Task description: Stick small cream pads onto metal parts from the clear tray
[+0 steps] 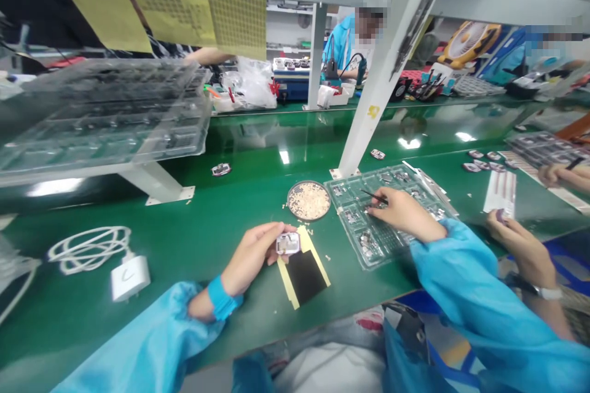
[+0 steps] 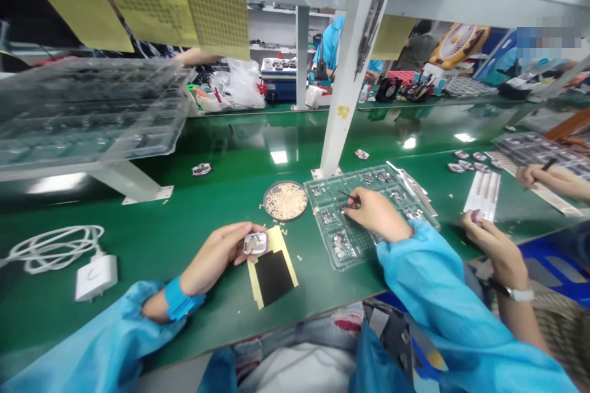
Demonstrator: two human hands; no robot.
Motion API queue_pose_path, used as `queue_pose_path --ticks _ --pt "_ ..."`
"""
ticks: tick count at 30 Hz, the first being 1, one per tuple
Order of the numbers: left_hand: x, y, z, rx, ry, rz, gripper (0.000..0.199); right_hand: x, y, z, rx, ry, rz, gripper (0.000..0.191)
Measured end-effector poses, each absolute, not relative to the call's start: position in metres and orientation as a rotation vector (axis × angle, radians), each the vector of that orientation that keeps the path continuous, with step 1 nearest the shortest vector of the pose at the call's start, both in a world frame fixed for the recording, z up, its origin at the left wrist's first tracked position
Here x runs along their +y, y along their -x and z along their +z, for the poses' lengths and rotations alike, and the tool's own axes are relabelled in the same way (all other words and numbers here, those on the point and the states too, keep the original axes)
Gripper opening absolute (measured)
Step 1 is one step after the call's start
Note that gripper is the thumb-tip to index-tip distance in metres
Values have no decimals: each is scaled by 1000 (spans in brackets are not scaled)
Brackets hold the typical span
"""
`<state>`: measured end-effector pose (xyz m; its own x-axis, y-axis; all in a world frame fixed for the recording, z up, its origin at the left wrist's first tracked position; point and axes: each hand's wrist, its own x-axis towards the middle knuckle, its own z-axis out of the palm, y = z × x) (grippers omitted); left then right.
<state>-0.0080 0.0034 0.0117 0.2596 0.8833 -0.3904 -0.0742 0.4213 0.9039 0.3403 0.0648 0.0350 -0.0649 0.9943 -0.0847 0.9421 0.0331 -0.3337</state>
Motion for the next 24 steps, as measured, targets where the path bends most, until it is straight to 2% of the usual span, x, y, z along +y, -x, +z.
queue_pose_path --ticks 2,6,10,15,20,24 --pt "3 8 11 1086 -922 807 53 63 -334 42 -2159 2006 434 17" --pt "1 9 14 1076 -949 812 45 62 -303 59 -2091 1757 450 19" --pt "1 11 17 1092 -971 831 40 62 -255 70 -1930 1356 779 21" --pt "3 12 16 1045 -925 919 47 59 -207 61 -1895 1032 1136 23" --pt "4 8 11 1029 -938 1017 60 48 -196 31 -1753 1049 1514 29" --pt "1 7 8 1087 -1064 989 61 43 -196 23 -1691 1184 1552 34"
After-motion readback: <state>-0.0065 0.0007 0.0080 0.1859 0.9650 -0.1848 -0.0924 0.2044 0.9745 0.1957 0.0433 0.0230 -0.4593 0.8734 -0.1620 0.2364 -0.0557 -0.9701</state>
